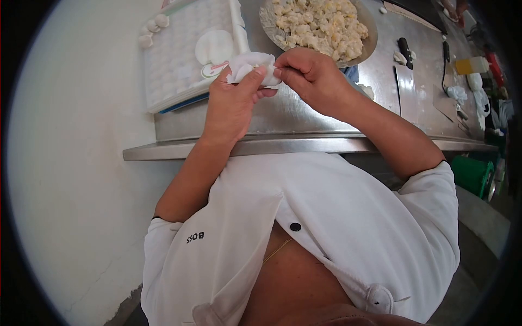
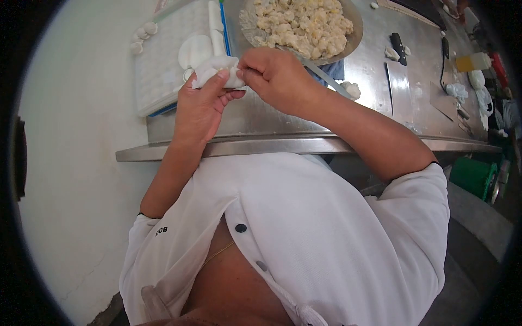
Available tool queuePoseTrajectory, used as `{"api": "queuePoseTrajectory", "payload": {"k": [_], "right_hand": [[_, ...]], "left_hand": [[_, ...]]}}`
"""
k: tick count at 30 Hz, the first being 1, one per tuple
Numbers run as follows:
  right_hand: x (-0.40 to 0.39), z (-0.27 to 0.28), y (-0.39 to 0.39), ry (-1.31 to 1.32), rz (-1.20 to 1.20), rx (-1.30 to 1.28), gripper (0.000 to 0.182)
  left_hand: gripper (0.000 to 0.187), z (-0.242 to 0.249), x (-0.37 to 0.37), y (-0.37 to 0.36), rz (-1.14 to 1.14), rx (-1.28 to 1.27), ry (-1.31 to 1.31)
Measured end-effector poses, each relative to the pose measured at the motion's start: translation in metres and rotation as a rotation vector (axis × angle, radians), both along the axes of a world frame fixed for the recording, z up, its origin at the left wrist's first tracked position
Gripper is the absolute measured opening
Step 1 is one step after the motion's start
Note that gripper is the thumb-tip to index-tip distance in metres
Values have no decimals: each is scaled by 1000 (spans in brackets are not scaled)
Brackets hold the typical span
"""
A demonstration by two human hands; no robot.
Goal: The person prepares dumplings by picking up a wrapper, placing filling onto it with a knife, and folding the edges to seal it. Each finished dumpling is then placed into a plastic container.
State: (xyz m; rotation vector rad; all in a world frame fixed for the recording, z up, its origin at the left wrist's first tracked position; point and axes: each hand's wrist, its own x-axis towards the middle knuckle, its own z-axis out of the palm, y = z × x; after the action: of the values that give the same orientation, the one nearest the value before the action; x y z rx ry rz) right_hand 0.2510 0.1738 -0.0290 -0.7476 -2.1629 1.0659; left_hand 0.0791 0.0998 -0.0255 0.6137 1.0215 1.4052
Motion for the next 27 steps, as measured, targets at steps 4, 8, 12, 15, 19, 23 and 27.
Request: {"api": "queuePoseTrajectory", "payload": {"k": [4, 8, 12, 15, 19, 23, 27], "right_hand": [[-2, 3, -4, 75, -67, -286, 11], [-1, 7, -3, -17, -31, -280, 11], [-1, 2, 0, -41, -15, -141, 11], [0, -6, 0, -27, -10, 38, 12], [-2, 1, -5, -20, -77, -256, 12], [-2, -2, -1, -15, -23, -87, 14], [-2, -4, 0, 6, -18, -32, 15]], "left_hand": [[28, 0, 1, 0, 4, -8, 49], [27, -5, -2, 0, -33, -21, 43], [26, -6, -2, 0, -42, -4, 30], [29, -7, -1, -1, -16, -22, 121], [34, -9, -4, -2, -77, -24, 143], [34, -5, -3, -1, -70, -50, 129], [32, -6, -5, 0, -36, -35, 93]]}}
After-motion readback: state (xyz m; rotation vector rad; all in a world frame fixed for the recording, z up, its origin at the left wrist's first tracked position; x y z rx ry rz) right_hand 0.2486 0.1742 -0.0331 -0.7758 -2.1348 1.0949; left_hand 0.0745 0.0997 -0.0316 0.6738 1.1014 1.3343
